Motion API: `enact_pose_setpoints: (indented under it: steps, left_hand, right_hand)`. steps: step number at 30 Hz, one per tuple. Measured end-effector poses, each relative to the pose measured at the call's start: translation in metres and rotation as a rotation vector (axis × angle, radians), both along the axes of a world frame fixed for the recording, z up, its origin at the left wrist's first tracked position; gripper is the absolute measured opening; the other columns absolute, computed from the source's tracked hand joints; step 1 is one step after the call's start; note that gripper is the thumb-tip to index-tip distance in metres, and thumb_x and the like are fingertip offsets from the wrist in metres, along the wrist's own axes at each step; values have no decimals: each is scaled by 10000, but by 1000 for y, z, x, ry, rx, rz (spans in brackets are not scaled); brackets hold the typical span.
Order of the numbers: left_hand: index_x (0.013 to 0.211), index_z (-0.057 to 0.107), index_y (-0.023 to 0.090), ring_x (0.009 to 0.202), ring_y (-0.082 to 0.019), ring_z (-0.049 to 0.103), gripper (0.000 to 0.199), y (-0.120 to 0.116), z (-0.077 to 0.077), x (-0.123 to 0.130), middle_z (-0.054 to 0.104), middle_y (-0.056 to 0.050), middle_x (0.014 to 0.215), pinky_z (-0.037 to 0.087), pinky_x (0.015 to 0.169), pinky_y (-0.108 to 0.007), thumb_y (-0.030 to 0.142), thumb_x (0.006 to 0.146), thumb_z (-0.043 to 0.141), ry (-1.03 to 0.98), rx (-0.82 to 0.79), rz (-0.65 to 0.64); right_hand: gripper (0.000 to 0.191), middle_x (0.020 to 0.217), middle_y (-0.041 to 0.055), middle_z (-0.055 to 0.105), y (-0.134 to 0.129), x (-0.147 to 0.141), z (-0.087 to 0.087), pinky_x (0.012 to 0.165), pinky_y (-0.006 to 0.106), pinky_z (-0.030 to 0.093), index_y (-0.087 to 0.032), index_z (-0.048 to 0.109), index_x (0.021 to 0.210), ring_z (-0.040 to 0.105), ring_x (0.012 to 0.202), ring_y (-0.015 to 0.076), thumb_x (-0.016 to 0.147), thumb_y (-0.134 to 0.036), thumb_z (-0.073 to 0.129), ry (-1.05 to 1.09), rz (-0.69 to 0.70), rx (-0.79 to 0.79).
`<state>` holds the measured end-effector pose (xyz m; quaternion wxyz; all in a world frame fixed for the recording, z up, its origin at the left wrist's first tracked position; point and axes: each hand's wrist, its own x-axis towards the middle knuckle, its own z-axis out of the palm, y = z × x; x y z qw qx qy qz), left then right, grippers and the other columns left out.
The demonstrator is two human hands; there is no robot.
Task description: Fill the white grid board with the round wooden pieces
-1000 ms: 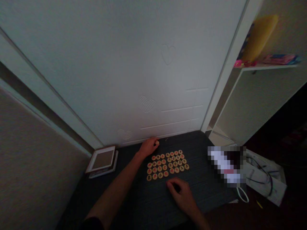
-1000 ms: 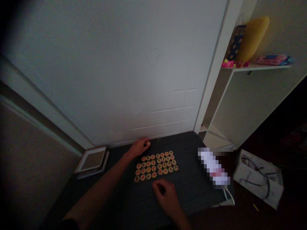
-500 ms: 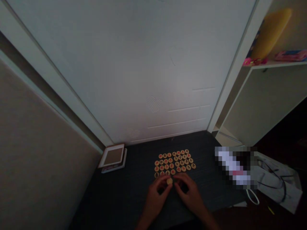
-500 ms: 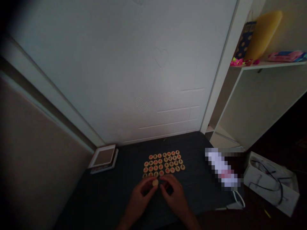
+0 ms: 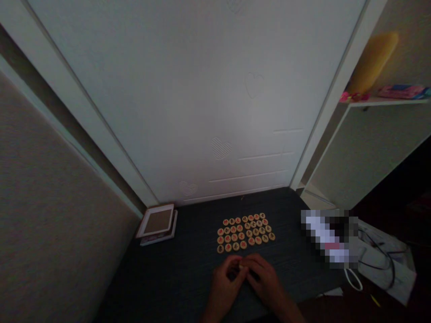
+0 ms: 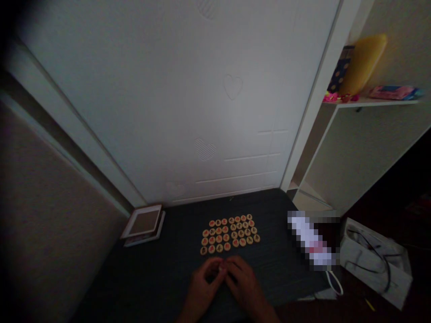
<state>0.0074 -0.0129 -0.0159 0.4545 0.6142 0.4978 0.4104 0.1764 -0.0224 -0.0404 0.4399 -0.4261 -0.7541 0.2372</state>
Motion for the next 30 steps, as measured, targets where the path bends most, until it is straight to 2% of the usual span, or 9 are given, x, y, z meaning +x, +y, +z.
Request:
enact_pose_setpoints:
  steps: [5, 10, 14, 25, 30]
  left_hand:
    - [962, 727, 216, 830, -219, 750, 200, 0, -1, 0, 793, -40, 888, 590, 780, -290, 367, 831, 721, 10, 4, 17]
    - [849, 736, 207, 790, -216, 749, 206, -1, 5, -1, 791, -38, 829, 578, 747, -274, 404, 864, 681, 10, -23, 24]
    - [779, 725, 197, 746, -213, 742, 255, -1, 8, -2, 782, -31, 773, 564, 712, -261, 430, 868, 672, 7, -35, 32]
    - [893, 758, 204, 814, -231, 750, 305, 2, 9, -3, 800, -58, 908, 580, 768, -289, 477, 901, 621, -53, -83, -8]
    - [966, 763, 207, 830, -222, 747, 323, 3, 10, -5, 797, -58, 941, 575, 759, -274, 477, 924, 593, -50, -79, -27]
  right_hand:
    - [208, 1035, 66, 706, -1, -2, 1, 853, 307, 579, -256, 662, 1146, 686, 958, 201, 959, -206, 585, -38, -17, 29]
    - [161, 976, 49, 724, -3, -3, 1, 805, 308, 581, -252, 653, 1115, 692, 896, 196, 972, -241, 580, -63, -32, 40]
    - [214, 1023, 64, 738, -4, -3, -1, 835, 340, 583, -247, 640, 1177, 698, 923, 212, 972, -280, 587, -72, -63, 73]
    - [352, 1020, 64, 740, -1, -2, -1, 831, 347, 592, -279, 620, 1303, 701, 901, 213, 952, -302, 630, -21, -50, 11]
    - [360, 984, 57, 726, -1, -3, 7, 818, 327, 586, -290, 622, 1323, 687, 886, 201, 964, -311, 618, 33, -42, -47]
